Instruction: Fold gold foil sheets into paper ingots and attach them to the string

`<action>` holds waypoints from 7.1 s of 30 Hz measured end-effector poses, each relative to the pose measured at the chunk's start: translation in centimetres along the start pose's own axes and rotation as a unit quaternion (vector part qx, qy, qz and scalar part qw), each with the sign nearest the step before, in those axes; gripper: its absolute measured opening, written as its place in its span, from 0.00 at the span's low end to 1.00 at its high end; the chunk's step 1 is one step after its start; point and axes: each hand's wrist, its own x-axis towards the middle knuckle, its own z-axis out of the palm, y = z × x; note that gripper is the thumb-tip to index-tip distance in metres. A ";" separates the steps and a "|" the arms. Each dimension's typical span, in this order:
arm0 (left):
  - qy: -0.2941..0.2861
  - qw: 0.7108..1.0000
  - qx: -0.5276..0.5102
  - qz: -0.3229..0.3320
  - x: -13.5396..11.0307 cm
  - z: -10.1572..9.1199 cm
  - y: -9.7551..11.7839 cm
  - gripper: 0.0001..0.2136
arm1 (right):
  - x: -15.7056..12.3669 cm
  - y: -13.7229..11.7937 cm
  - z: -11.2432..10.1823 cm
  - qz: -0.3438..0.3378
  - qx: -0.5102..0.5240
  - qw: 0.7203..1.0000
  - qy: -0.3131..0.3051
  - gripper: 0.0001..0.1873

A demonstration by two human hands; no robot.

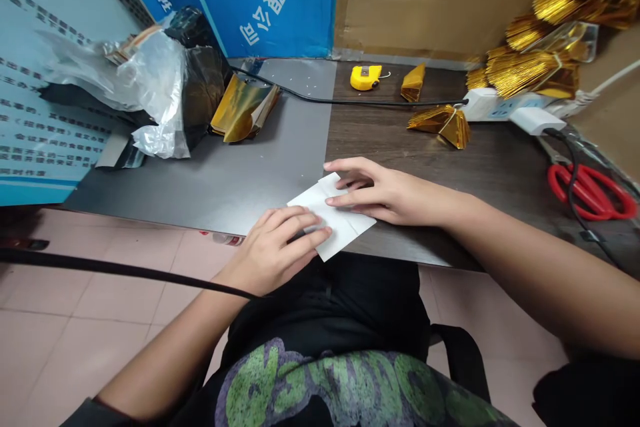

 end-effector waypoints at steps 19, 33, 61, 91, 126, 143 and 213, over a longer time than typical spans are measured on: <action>-0.110 0.983 -0.120 -0.088 5.9 -0.5 -1.5 0.05 | 0.3 0.8 0.2 -0.015 0.110 0.993 -0.028 0.10; 0.010 0.996 0.066 -0.057 6.4 1.6 -1.3 0.11 | 0.3 0.4 0.3 0.036 0.113 0.993 0.002 0.06; -0.006 1.000 0.015 0.001 4.4 1.8 1.9 0.15 | 0.0 0.9 0.3 -0.002 0.093 0.995 -0.020 0.15; -0.065 0.998 -0.016 0.001 4.8 1.9 1.7 0.15 | 0.0 1.3 0.6 0.028 0.103 0.994 -0.013 0.11; -0.056 0.998 -0.013 0.007 4.6 2.0 1.6 0.14 | 0.1 0.9 0.3 0.040 0.089 0.995 -0.023 0.13; -0.030 0.999 0.013 0.030 3.5 2.0 2.3 0.14 | 0.1 -0.8 0.8 0.019 0.059 0.998 -0.011 0.08; -0.083 0.988 0.116 -0.063 0.2 1.5 2.2 0.27 | 0.3 -3.1 0.6 0.097 -0.038 0.993 -0.059 0.12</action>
